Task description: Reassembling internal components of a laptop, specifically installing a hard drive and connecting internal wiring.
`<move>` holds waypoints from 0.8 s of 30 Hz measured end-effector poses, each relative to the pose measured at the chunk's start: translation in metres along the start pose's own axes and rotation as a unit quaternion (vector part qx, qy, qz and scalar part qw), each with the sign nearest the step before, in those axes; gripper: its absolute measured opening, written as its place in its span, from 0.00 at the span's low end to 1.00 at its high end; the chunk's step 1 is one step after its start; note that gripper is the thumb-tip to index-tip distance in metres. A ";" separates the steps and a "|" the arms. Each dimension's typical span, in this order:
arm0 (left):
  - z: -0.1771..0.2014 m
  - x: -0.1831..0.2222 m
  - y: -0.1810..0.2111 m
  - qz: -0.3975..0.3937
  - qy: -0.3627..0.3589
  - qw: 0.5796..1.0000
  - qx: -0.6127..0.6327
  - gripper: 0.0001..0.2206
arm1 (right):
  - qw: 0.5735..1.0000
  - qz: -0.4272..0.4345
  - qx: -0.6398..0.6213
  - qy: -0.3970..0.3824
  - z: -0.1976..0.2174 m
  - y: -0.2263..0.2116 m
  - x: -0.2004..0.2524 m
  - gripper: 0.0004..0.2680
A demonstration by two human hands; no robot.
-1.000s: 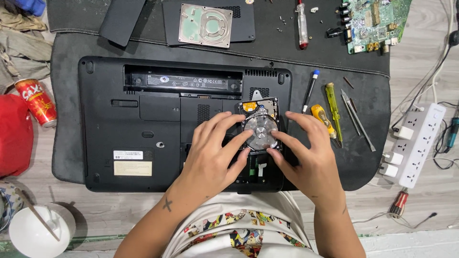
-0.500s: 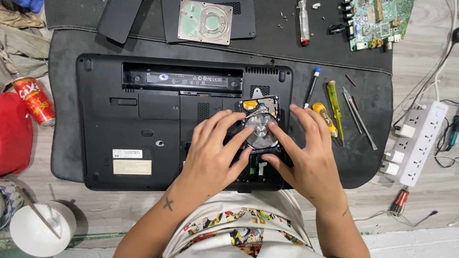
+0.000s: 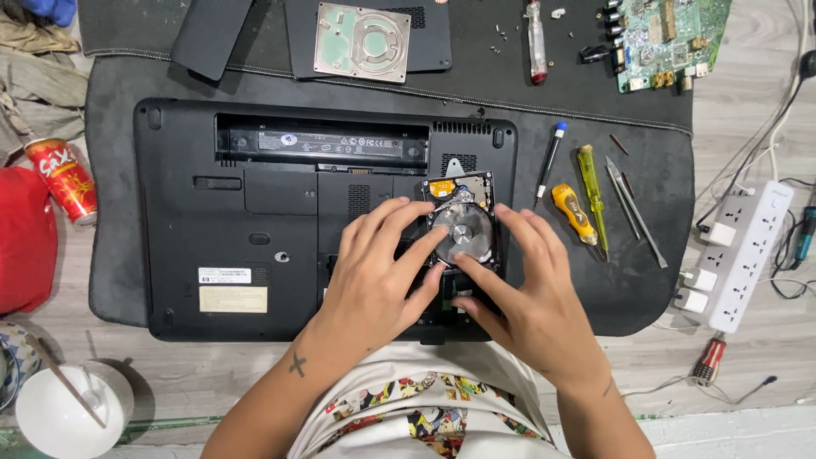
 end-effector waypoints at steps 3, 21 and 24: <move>0.001 0.000 0.001 0.000 0.003 1.000 -0.009 0.13 | 1.000 0.003 0.010 -0.004 -0.003 -0.003 -0.008 0.16; -0.015 -0.018 -0.006 0.017 -0.182 0.978 -0.104 0.41 | 0.981 -0.112 -0.158 -0.006 0.003 0.034 0.000 0.25; -0.015 -0.023 -0.008 0.013 -0.177 0.978 -0.106 0.45 | 0.971 -0.138 -0.192 -0.026 -0.001 0.035 -0.002 0.23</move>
Point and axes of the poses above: each hand's wrist, its own x-axis away from the middle knuckle, its own z-axis out of the back of the hand, y = z × x, the point moved 9 cm from there along -x, towards the middle knuckle, and after that the axes turned 5 degrees about z, right-handed, at the moved point
